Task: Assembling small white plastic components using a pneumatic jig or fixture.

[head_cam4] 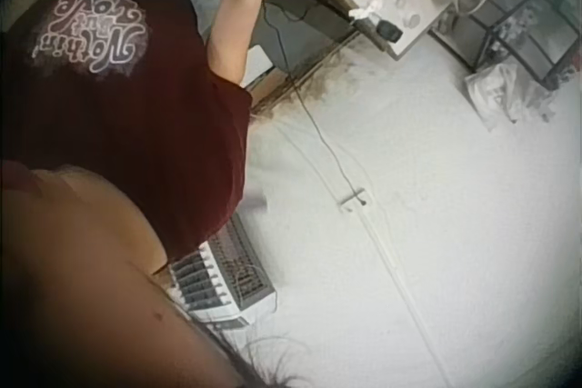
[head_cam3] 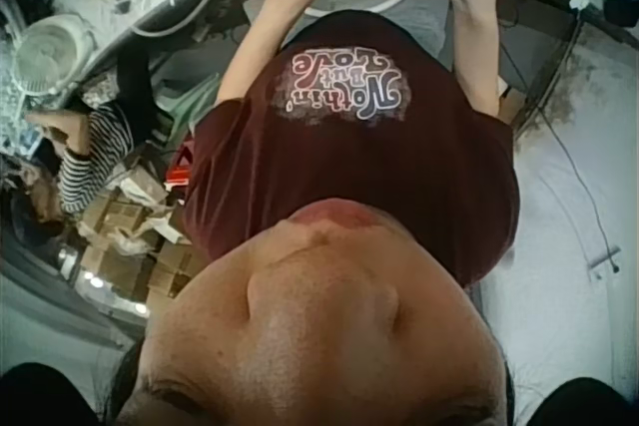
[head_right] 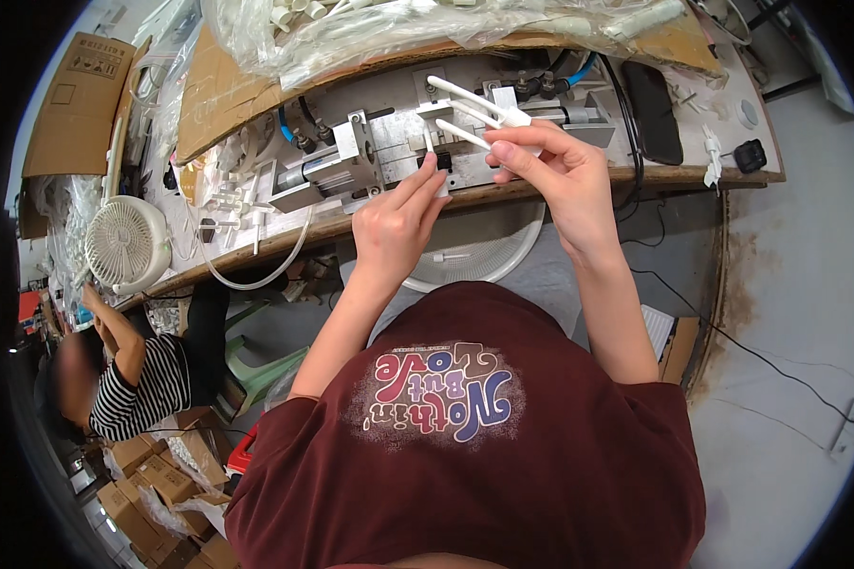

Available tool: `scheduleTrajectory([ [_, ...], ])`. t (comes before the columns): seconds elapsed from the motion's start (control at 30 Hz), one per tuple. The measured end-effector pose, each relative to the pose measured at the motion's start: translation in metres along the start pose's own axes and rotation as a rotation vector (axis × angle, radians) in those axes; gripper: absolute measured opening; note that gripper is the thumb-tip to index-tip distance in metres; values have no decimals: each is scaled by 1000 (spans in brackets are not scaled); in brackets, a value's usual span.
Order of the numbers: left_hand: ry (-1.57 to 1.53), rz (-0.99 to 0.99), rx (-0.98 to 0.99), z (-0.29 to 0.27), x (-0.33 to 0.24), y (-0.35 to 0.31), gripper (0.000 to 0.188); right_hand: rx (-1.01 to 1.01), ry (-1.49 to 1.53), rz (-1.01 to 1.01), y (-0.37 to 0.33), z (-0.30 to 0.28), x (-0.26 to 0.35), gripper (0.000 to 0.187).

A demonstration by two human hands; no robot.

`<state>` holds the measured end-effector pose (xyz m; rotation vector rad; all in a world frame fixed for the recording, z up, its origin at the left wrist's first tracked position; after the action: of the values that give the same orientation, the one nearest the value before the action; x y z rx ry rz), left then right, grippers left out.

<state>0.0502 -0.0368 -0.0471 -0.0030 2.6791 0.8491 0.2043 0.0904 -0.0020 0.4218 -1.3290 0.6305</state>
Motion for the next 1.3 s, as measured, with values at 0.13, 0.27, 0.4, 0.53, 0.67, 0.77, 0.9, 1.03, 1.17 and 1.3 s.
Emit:
scheduleTrajectory([
  [0.13,88,28,19,-1,1,12,26,9,-32,2,-4,-2,-4,20],
  [0.27,61,41,37,-5,1,14,24,-27,-34,-25,-7,3,-7,19],
  [0.4,118,31,41,-3,2,11,29,-71,-14,-59,-8,9,-13,19],
  [0.53,-239,-103,-37,-17,-6,15,33,-125,-129,-141,-14,17,-18,17],
  [0.67,-528,-179,-215,-40,-22,29,34,-218,-663,-521,-23,27,-21,21],
  [0.77,-636,-216,-206,-40,-26,41,27,-164,-832,-729,-23,38,-22,23],
  [0.9,-747,-288,-184,-28,-18,34,16,-188,-804,-740,-24,39,-30,22],
  [1.03,-655,-292,-279,-39,-6,29,22,-278,-782,-673,-19,31,-27,18],
  [1.17,-505,-75,-160,-42,-7,18,37,-209,-260,-308,-9,26,-27,17],
  [1.3,-409,19,-222,-26,-13,25,38,-142,-119,-327,-13,50,-31,16],
])
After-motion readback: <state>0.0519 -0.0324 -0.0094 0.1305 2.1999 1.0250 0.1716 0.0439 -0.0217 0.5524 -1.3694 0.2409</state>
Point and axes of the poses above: each hand's wrist, its own y-axis towards the middle knuckle, its own z-axis out of the palm, x = y × z, the point moved 2 cm from there along y, towards the middle knuckle, and after that the axes turned 6 degrees about z, right-handed, at the moved point
